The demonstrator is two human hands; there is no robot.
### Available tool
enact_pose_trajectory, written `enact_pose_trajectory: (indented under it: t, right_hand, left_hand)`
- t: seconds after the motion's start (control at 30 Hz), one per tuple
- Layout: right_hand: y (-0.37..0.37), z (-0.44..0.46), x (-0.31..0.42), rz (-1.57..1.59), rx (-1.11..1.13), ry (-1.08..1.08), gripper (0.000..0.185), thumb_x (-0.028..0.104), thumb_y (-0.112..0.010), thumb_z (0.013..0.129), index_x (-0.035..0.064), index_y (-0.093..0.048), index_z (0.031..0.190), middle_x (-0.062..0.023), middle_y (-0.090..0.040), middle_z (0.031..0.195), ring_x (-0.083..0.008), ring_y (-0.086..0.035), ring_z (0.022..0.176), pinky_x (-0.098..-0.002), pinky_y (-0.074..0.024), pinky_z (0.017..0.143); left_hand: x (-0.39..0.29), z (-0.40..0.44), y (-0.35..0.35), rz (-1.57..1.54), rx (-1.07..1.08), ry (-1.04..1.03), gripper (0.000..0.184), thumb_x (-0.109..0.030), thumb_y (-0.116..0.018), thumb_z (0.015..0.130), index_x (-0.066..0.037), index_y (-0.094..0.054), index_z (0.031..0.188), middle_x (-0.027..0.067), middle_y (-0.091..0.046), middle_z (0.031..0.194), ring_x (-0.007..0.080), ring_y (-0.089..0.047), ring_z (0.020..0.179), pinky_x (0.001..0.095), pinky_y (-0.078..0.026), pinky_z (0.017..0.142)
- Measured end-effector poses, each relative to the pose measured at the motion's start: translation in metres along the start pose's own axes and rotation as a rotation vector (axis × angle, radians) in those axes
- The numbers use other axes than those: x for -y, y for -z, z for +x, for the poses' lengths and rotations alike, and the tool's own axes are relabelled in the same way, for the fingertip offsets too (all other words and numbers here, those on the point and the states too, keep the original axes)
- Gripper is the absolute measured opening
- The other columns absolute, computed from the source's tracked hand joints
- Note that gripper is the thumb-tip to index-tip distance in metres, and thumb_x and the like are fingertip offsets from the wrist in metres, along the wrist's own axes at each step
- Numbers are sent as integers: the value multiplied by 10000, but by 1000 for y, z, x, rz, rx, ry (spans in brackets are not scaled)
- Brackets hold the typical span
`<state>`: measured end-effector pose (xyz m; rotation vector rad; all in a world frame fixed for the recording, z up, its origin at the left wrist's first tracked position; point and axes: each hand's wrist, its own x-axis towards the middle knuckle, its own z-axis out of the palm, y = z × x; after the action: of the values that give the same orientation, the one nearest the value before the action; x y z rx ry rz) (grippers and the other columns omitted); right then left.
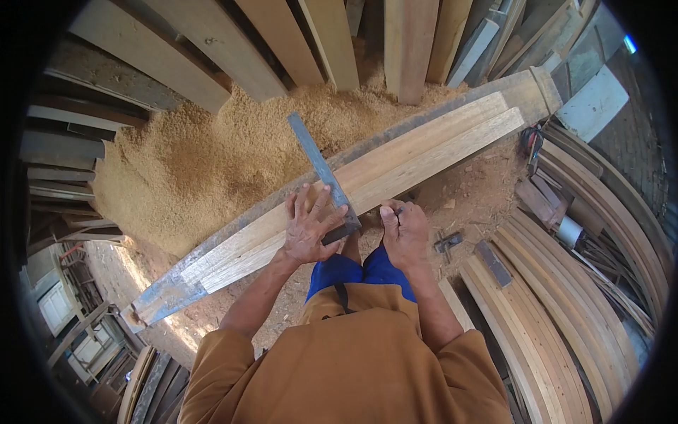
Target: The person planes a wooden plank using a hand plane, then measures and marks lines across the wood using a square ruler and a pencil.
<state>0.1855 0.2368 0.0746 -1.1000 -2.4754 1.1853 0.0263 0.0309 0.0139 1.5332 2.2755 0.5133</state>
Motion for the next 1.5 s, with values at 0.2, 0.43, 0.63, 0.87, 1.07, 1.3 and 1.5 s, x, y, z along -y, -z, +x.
enact_pose_trajectory:
  t: [0.2, 0.43, 0.63, 0.87, 1.07, 1.3, 1.5]
  right_hand:
    - [-5, 10, 15, 213, 73, 188, 218, 145, -732, 1010, 17, -761, 1185, -195, -761, 1056, -385, -701, 956, -465, -562, 863]
    - [-25, 20, 16, 236, 82, 229, 223, 125, -719, 999, 12, -754, 1187, -187, -768, 1073, -395, -700, 975, -470, -561, 884]
    - [-26, 23, 10, 166, 132, 306, 138, 128, -691, 1008, 21, -736, 1082, -175, -762, 1046, -389, -691, 955, -482, -549, 855]
    - [-16, 1, 10, -138, 8, 198, 144, 182, -656, 1042, 43, -693, 1028, -213, -733, 985, -440, -671, 912, -514, -527, 835]
    - [-98, -37, -60, 301, 277, -173, 259, 208, -569, 1108, -13, -681, 1034, -205, -736, 933, -384, -705, 829, -478, -563, 824]
    - [-104, -49, -5, 661, 524, -462, 276, 203, -555, 1118, -26, -708, 1091, -51, -709, 871, -133, -652, 796, -315, -531, 737]
    - [-119, -53, -14, 733, 390, -393, 197, 177, -620, 1112, 36, -696, 997, 60, -575, 801, -42, -486, 699, -260, -416, 596]
  left_hand:
    - [-2, 3, 3, -3, 2, 4, 896, -403, -882, 656, -396, -649, 1521, 171, -345, 1769, 526, -191, 1622, 721, -81, 1279]
    - [-2, 2, 1, -4, -15, 9, 887, -376, -869, 641, -399, -662, 1503, 171, -372, 1751, 525, -232, 1602, 720, -96, 1276]
    - [-2, 3, 2, -19, 8, 19, 894, -376, -876, 636, -396, -660, 1504, 174, -376, 1743, 535, -230, 1599, 724, -92, 1276]
    - [-1, 2, 3, -12, 54, 27, 918, -418, -902, 639, -398, -644, 1520, 192, -319, 1764, 540, -189, 1610, 731, -74, 1283]
    - [1, -4, 0, -33, 16, 21, 914, -411, -906, 661, -380, -635, 1532, 278, -222, 1774, 555, -112, 1632, 736, -45, 1290]
    - [19, -36, 17, -4, 68, 79, 877, -464, -893, 717, -321, -623, 1540, 288, -193, 1785, 576, -115, 1632, 771, -62, 1274]
    - [24, -32, 17, -19, 72, 26, 851, -453, -891, 696, -328, -664, 1506, 220, -261, 1788, 574, -148, 1627, 762, -72, 1279]
